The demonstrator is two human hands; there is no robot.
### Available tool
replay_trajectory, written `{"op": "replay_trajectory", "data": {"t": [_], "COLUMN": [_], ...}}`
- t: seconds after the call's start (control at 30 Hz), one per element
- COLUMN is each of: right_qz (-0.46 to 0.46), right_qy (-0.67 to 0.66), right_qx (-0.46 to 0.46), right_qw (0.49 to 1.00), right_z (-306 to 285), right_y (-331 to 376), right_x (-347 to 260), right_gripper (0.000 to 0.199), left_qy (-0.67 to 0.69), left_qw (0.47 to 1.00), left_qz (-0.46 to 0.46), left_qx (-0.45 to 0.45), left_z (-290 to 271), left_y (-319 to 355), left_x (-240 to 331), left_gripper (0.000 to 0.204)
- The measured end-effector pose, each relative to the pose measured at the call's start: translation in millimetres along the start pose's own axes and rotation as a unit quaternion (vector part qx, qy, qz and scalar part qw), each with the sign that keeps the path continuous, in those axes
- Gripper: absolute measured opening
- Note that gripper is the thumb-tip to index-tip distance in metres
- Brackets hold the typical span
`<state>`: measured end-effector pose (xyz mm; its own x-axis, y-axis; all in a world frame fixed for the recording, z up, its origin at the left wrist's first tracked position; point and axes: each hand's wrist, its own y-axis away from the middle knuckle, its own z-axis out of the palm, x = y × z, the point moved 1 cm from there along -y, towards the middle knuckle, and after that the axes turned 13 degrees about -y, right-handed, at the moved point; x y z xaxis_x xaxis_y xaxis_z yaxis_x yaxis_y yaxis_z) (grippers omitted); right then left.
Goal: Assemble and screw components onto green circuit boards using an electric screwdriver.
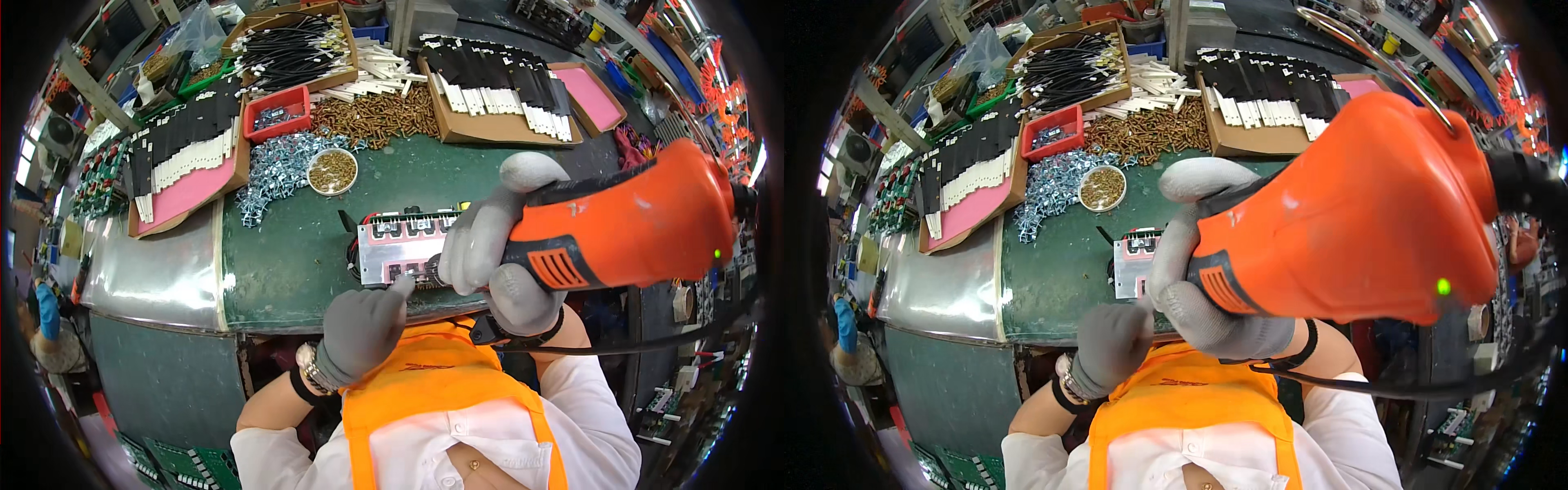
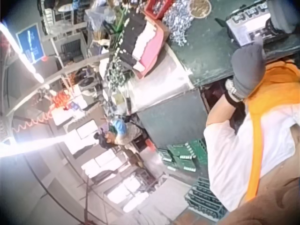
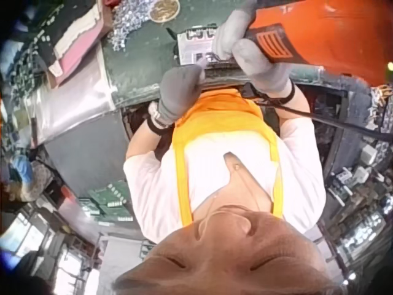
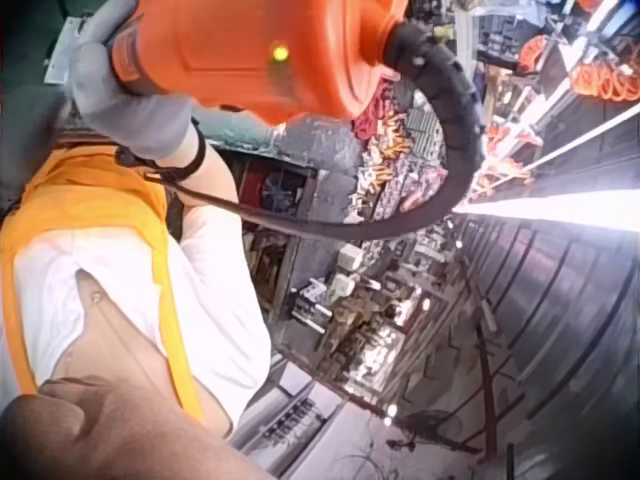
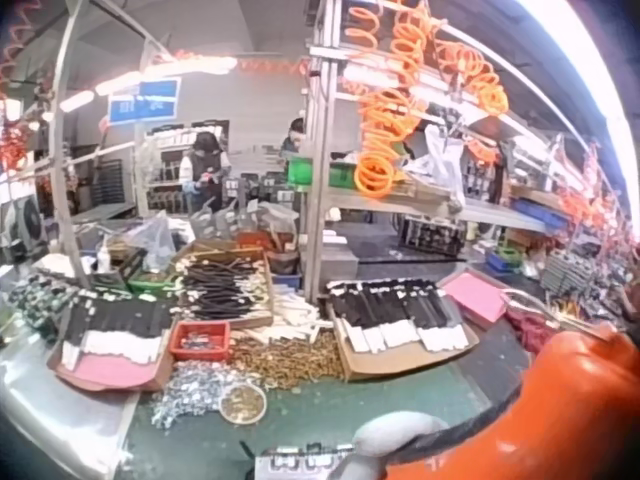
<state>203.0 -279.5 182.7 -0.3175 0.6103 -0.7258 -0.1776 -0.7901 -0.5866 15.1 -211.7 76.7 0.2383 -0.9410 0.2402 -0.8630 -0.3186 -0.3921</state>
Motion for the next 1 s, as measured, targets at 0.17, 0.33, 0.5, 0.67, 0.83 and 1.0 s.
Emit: {"op": "replay_trajectory", "data": {"t": [0.17,0.33,0.5,0.67,0.83,1.0], "right_qz": [-0.102,-0.122,-0.116,0.022,-0.029,0.033], "right_qy": [-0.069,-0.088,-0.084,-0.148,-0.148,-0.147], "right_qx": [0.008,-0.103,-0.11,-0.195,-0.049,-0.12], "right_qw": [0.992,0.983,0.984,0.969,0.987,0.981], "right_z": [25,16,13,17,24,30], "right_y": [-9,-12,-16,-29,-26,-35], "right_x": [9,14,19,6,17,15], "right_gripper": [0.07,0.069,0.07,0.07,0.07,0.067], "left_qy": [-0.121,-0.158,-0.156,-0.148,-0.164,-0.139], "left_qw": [0.99,0.979,0.982,0.982,0.982,0.985], "left_qz": [-0.006,-0.049,-0.064,-0.052,-0.025,-0.001], "left_qx": [0.074,0.118,0.089,0.101,0.094,0.105], "left_z": [16,33,29,31,27,29], "left_y": [12,13,11,5,0,0], "left_x": [29,32,34,29,22,15], "left_gripper": [0.042,0.047,0.043,0.034,0.026,0.025]}}
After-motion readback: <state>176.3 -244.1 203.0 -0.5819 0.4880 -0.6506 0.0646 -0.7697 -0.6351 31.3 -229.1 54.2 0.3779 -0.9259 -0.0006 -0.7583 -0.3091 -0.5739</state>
